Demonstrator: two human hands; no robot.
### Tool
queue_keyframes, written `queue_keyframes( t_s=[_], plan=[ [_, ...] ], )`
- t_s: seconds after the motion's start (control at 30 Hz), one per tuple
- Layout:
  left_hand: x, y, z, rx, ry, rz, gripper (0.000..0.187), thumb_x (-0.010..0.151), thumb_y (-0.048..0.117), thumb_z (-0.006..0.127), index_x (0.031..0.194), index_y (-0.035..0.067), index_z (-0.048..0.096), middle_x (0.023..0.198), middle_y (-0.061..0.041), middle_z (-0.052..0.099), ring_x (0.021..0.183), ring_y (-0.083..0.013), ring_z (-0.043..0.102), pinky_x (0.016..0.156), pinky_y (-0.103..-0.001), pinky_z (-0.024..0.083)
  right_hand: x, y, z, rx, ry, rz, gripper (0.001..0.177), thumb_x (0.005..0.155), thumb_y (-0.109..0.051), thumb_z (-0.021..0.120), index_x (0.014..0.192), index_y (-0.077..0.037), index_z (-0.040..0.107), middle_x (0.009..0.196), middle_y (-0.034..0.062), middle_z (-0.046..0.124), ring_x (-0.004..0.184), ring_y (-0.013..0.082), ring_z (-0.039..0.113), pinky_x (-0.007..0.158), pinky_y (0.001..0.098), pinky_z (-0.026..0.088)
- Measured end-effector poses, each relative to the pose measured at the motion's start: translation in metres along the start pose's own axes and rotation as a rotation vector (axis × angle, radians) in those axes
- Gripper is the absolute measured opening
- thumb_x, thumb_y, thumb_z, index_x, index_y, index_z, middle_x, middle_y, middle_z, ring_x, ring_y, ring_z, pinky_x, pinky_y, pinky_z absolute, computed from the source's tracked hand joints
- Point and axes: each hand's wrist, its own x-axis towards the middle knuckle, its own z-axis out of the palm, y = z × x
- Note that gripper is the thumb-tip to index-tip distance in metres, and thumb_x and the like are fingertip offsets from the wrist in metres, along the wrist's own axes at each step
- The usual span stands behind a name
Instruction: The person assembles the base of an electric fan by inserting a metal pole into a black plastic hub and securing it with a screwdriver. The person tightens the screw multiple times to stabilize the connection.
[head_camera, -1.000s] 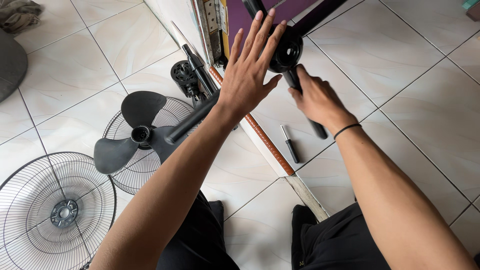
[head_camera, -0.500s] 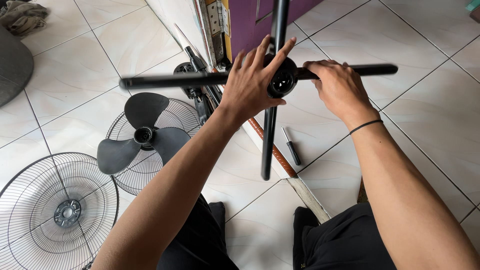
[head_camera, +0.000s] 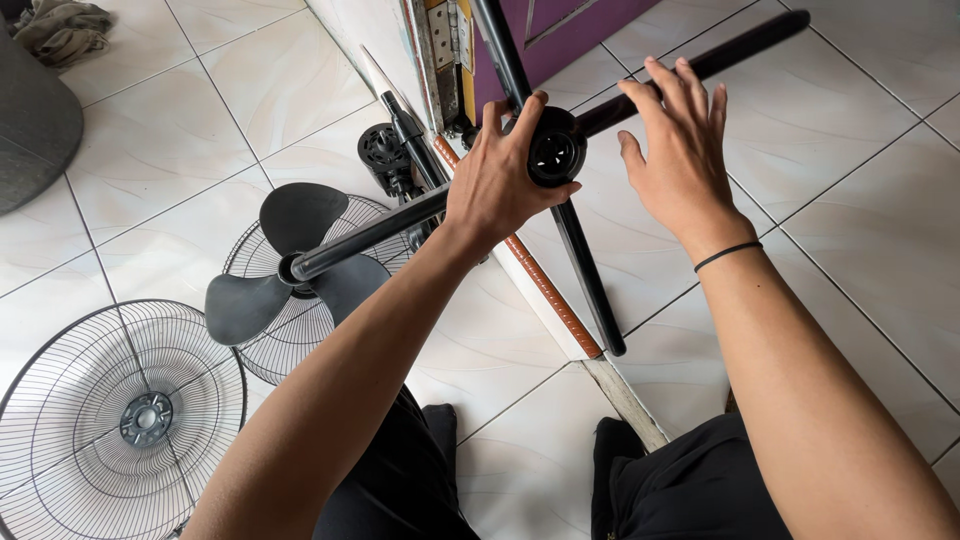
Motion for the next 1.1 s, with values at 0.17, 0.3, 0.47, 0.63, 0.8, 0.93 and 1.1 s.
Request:
queue_keyframes(
  t_s=[0.17, 0.3, 0.47, 0.63, 0.8, 0.93, 1.1],
  plan=[
    [0.004, -0.008, 0.010, 0.056, 0.092, 0.101, 0.111, 0.059, 0.045, 0.098, 0.147, 0.016, 0.037, 0.128, -0.023, 0.047, 0.107, -0.0417, 0.067, 0.078, -0.049, 0.065, -0.004, -0.002, -0.003, 0.053, 0.041, -0.010, 0.058, 0.096, -0.011, 0.073, 0.148, -0.004, 0.050, 0.158, 0.0221, 0.035, 0.150, 0.0421, 0.025, 0.120, 0.0599, 0.022],
    [0.007, -0.016, 0.015, 0.072, 0.124, 0.134, 0.110, 0.060, 0.045, 0.098, 0.148, 0.017, 0.038, 0.129, -0.022, 0.047, 0.110, -0.0420, 0.065, 0.082, -0.050, 0.065, -0.007, 0.003, -0.005, 0.166, 0.095, 0.178, 0.033, 0.102, -0.010, 0.068, 0.132, -0.006, 0.055, 0.136, 0.0175, 0.054, 0.130, 0.0323, 0.052, 0.113, 0.0506, 0.039],
    [0.011, -0.022, 0.019, 0.068, 0.073, 0.074, 0.110, 0.061, 0.045, 0.098, 0.148, 0.018, 0.037, 0.134, -0.023, 0.045, 0.111, -0.0424, 0.065, 0.082, -0.049, 0.065, -0.013, 0.020, 0.016, 0.196, -0.311, 0.450, 0.013, 0.100, -0.022, 0.064, 0.109, -0.013, 0.067, 0.103, 0.0085, 0.074, 0.099, 0.0296, 0.071, 0.092, 0.0437, 0.054],
    [0.013, -0.034, 0.024, 0.097, 0.132, 0.118, 0.112, 0.060, 0.047, 0.099, 0.149, 0.018, 0.036, 0.134, -0.025, 0.045, 0.112, -0.0434, 0.065, 0.085, -0.050, 0.064, -0.038, 0.051, 0.073, 0.006, -0.776, 0.492, 0.024, 0.094, -0.036, 0.069, 0.105, -0.015, 0.070, 0.107, 0.0148, 0.077, 0.106, 0.0334, 0.070, 0.095, 0.0455, 0.053],
    [0.016, -0.040, 0.031, 0.097, 0.125, 0.090, 0.113, 0.061, 0.049, 0.098, 0.150, 0.020, 0.034, 0.135, -0.025, 0.045, 0.113, -0.0432, 0.065, 0.083, -0.050, 0.064, -0.063, 0.074, 0.132, -0.056, -0.952, 0.453, 0.037, 0.082, -0.042, 0.080, 0.105, -0.014, 0.070, 0.114, 0.0104, 0.075, 0.110, 0.0304, 0.070, 0.096, 0.0427, 0.054],
    [0.020, -0.041, 0.037, 0.090, 0.066, 0.033, 0.113, 0.062, 0.049, 0.097, 0.151, 0.022, 0.033, 0.137, -0.023, 0.045, 0.113, -0.0418, 0.065, 0.080, -0.049, 0.065, -0.080, 0.068, 0.156, -0.111, -1.127, 0.503, 0.050, 0.080, -0.046, 0.085, 0.112, -0.015, 0.063, 0.120, 0.0059, 0.069, 0.117, 0.0273, 0.065, 0.100, 0.0429, 0.051],
    [0.023, -0.042, 0.043, 0.114, 0.132, 0.098, 0.115, 0.061, 0.051, 0.098, 0.151, 0.022, 0.032, 0.135, -0.025, 0.045, 0.115, -0.0437, 0.063, 0.082, -0.050, 0.065, -0.089, 0.045, 0.163, -0.186, -1.106, 0.502, 0.031, 0.087, -0.006, 0.067, 0.115, -0.017, 0.060, 0.121, 0.0080, 0.071, 0.118, 0.0278, 0.066, 0.097, 0.0426, 0.055]
  ],
)
